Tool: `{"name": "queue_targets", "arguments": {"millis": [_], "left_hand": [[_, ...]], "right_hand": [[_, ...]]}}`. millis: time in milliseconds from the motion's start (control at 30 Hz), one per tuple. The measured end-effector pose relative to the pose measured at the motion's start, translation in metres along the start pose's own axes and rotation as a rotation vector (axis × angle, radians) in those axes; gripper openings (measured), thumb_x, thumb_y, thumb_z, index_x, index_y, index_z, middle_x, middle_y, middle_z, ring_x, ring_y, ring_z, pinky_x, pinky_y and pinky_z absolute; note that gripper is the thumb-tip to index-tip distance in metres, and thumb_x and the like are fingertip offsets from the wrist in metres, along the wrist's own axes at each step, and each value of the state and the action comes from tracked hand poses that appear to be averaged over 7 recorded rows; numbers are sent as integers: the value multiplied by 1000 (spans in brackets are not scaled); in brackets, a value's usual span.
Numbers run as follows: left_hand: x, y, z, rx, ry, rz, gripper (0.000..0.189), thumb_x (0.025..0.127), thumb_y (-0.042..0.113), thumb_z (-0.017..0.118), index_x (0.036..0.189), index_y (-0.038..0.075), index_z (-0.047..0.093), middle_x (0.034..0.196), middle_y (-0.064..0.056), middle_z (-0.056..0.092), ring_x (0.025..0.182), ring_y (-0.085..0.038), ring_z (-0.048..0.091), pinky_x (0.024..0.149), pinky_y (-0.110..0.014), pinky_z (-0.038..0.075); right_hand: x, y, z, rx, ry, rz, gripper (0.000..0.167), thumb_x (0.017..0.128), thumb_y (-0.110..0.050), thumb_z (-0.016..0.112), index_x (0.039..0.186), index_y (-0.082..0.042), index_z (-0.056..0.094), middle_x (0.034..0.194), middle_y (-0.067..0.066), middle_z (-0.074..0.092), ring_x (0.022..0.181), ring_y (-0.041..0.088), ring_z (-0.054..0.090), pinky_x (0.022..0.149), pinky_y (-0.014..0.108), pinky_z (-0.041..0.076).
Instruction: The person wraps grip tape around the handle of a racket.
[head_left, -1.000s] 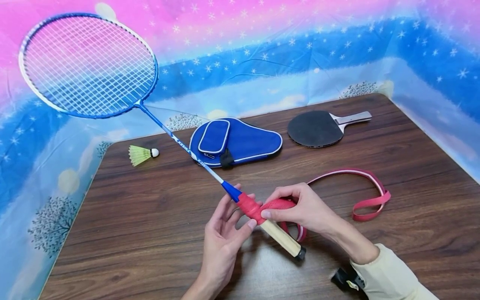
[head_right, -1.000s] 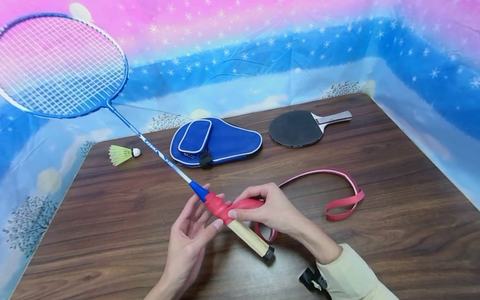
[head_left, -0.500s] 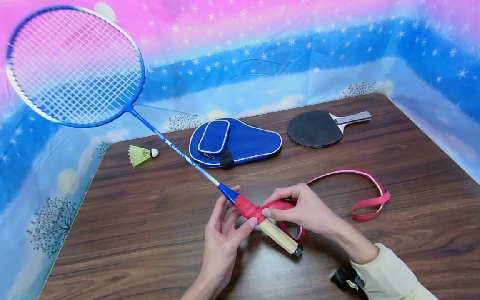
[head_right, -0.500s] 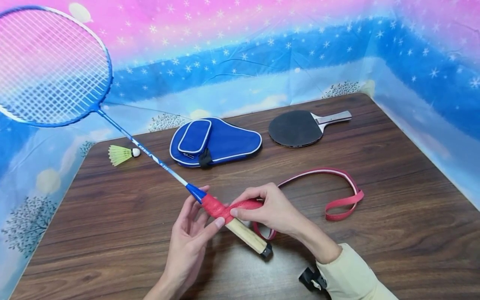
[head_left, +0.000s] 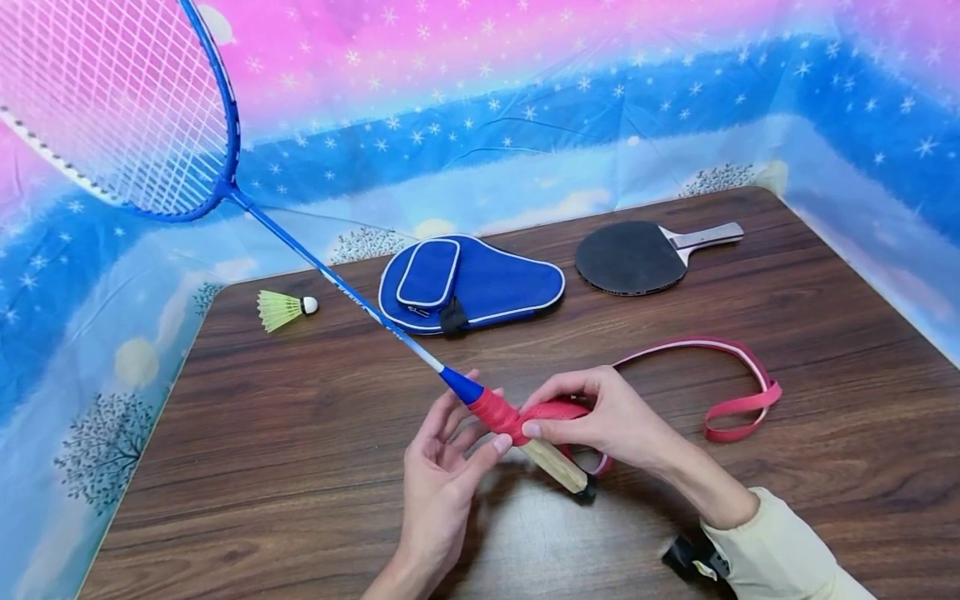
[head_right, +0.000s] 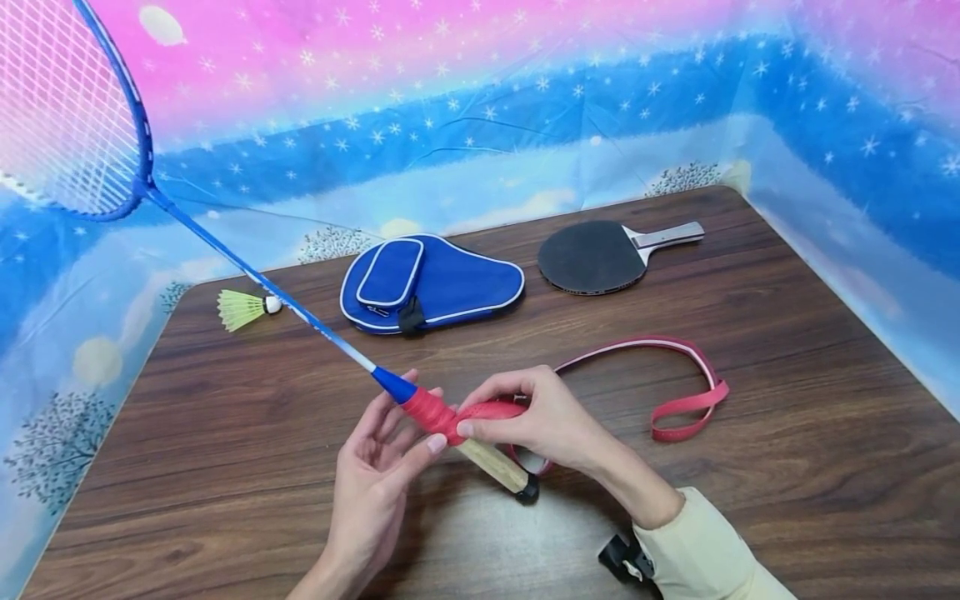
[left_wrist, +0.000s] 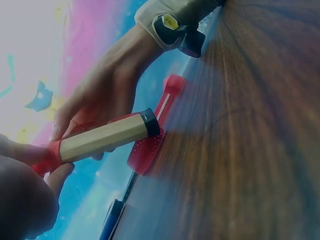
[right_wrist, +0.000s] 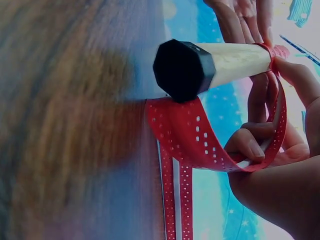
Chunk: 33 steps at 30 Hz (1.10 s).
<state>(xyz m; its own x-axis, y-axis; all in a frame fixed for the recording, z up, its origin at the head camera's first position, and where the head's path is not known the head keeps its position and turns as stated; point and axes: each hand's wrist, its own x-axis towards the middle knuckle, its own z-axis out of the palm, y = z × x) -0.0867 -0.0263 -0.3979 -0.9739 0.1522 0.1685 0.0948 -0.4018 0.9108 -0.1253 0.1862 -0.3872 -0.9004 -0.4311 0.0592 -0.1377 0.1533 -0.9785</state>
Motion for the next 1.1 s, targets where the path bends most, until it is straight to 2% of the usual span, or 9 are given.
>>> {"name": "queue_targets", "arguments": {"millis": [200, 400, 667, 933, 1100], "left_hand": [[1, 0, 2, 17, -86, 65, 65, 84, -15, 67, 142, 4, 45, 133, -23, 55, 121, -44, 52, 92, -47, 50], [1, -1, 2, 51, -56, 77, 64, 82, -13, 72, 139, 4, 49, 128, -23, 58, 116, -43, 57, 87, -47, 53], [0, 1, 2, 10, -63, 57, 64, 85, -14, 67, 142, 4, 44, 133, -22, 56, 118, -43, 55, 92, -47, 50], [-2, -1, 4, -30, -104, 125, 59, 85, -19, 62, 135, -5, 33, 137, -27, 51, 125, -48, 47, 95, -50, 47], [-2, -1, 5, 36, -120, 150, 64, 84, -17, 65, 136, 0, 32, 137, -24, 50, 126, -46, 47, 95, -50, 48]], "right_hand": [[-1, -1, 1, -6, -13, 2, 17, 83, -24, 81, 98, -20, 74, 96, 3, 71, 85, 25, 62, 70, 34, 53], [-1, -3, 0, -30, -36, -26, 15, 85, -23, 79, 99, -22, 75, 96, 2, 72, 86, 24, 62, 69, 32, 52], [-1, -2, -2, -15, -50, -67, 13, 89, -19, 74, 102, -21, 76, 92, 2, 72, 79, 20, 60, 61, 28, 50], [0, 1, 0, -4, -21, -71, 17, 87, -18, 77, 103, -21, 75, 95, 1, 72, 84, 22, 62, 66, 31, 52], [0, 1, 0, -12, -21, -68, 18, 86, -18, 78, 103, -22, 75, 96, 1, 72, 85, 24, 63, 69, 33, 53]]}}
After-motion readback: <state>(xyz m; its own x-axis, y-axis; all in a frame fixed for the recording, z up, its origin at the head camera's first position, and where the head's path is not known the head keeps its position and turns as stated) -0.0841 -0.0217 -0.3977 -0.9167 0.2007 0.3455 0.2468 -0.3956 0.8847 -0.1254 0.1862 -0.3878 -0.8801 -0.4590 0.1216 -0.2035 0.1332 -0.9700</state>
